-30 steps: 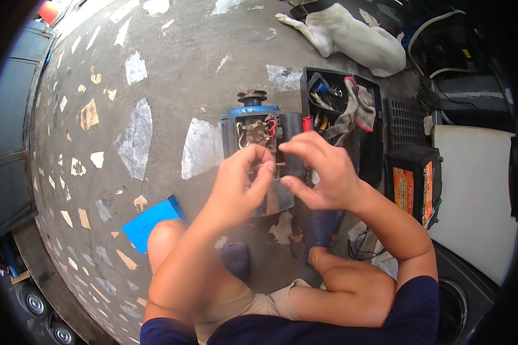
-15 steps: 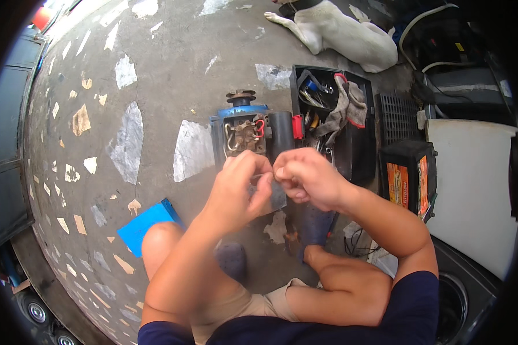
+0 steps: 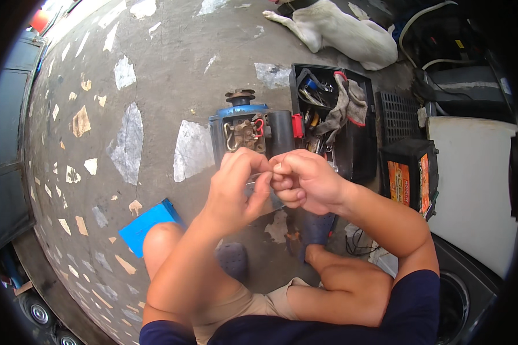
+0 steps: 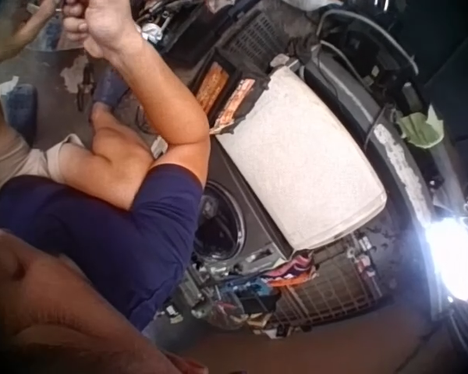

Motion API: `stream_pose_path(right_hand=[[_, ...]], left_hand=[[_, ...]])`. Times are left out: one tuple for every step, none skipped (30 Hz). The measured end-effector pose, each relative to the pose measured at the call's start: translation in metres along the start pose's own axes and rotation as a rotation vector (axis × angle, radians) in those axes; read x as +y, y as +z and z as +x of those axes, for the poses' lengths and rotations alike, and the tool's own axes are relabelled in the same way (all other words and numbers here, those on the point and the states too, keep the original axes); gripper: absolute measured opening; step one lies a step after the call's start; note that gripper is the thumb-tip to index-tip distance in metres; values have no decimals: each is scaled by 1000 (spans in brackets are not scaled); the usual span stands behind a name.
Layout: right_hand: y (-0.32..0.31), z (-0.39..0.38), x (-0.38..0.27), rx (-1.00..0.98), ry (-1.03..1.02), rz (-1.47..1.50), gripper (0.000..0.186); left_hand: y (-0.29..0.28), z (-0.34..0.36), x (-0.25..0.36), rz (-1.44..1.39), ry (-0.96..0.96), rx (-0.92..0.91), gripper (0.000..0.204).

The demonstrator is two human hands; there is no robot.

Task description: Repairing an electric motor by stripping and connecting wires.

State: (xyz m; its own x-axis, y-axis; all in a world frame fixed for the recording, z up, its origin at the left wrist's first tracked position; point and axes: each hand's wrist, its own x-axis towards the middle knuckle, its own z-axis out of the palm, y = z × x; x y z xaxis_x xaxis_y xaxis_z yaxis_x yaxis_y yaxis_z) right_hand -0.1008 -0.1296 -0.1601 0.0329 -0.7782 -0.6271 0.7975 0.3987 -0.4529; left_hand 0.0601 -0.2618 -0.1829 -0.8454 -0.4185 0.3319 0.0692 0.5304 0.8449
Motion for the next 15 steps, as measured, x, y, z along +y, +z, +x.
stream_pose_path(right_hand=[[3, -1, -1, 49, -98, -188, 12], [4, -2, -2, 99, -198, -380, 14], [5, -3, -2, 149, -298, -571, 17], [0, -5, -2, 195, -827, -1114, 19], [2, -10, -8, 234, -1054, -1324, 24], [-3, -8, -7, 231, -1197, -1474, 28], [-10, -3, -6, 227, -1341, -1623, 31], [-11, 1, -4, 234, -1428, -1655, 28], [-11, 1, -4, 238, -1426, -1656, 28], [-11, 1, -3, 231, -1380, -1657, 24], [-10, 2, -2, 221, -1335, -1654, 21], [-4, 3, -1, 242, -1242, -1528, 13], [1, 5, 4, 249, -1026, -1294, 11], [2, 2, 5, 250, -1026, -1297, 11], [4, -1, 5, 242, -910, -1171, 12]], left_hand=[[-1, -2, 1, 3, 1, 0, 3], [1, -2, 2, -94, -100, 9, 3], [3, -2, 2, -191, -202, 19, 3], [4, -3, 1, -244, -312, 16, 4], [4, -3, 3, -244, -310, 17, 4], [4, -2, 5, -318, -423, 19, 6], [4, -2, 7, -393, -536, 20, 9], [4, -3, 7, -394, -536, 17, 9], [4, -3, 8, -429, -547, 23, 9], [5, -3, 9, -465, -557, 28, 9], [5, -4, 8, -465, -559, 26, 9], [5, -5, 7, -432, -514, 12, 9], [4, -6, 7, -400, -468, -2, 10], [4, -7, 4, -403, -466, -2, 10], [4, -9, 1, -387, -393, 25, 11]])
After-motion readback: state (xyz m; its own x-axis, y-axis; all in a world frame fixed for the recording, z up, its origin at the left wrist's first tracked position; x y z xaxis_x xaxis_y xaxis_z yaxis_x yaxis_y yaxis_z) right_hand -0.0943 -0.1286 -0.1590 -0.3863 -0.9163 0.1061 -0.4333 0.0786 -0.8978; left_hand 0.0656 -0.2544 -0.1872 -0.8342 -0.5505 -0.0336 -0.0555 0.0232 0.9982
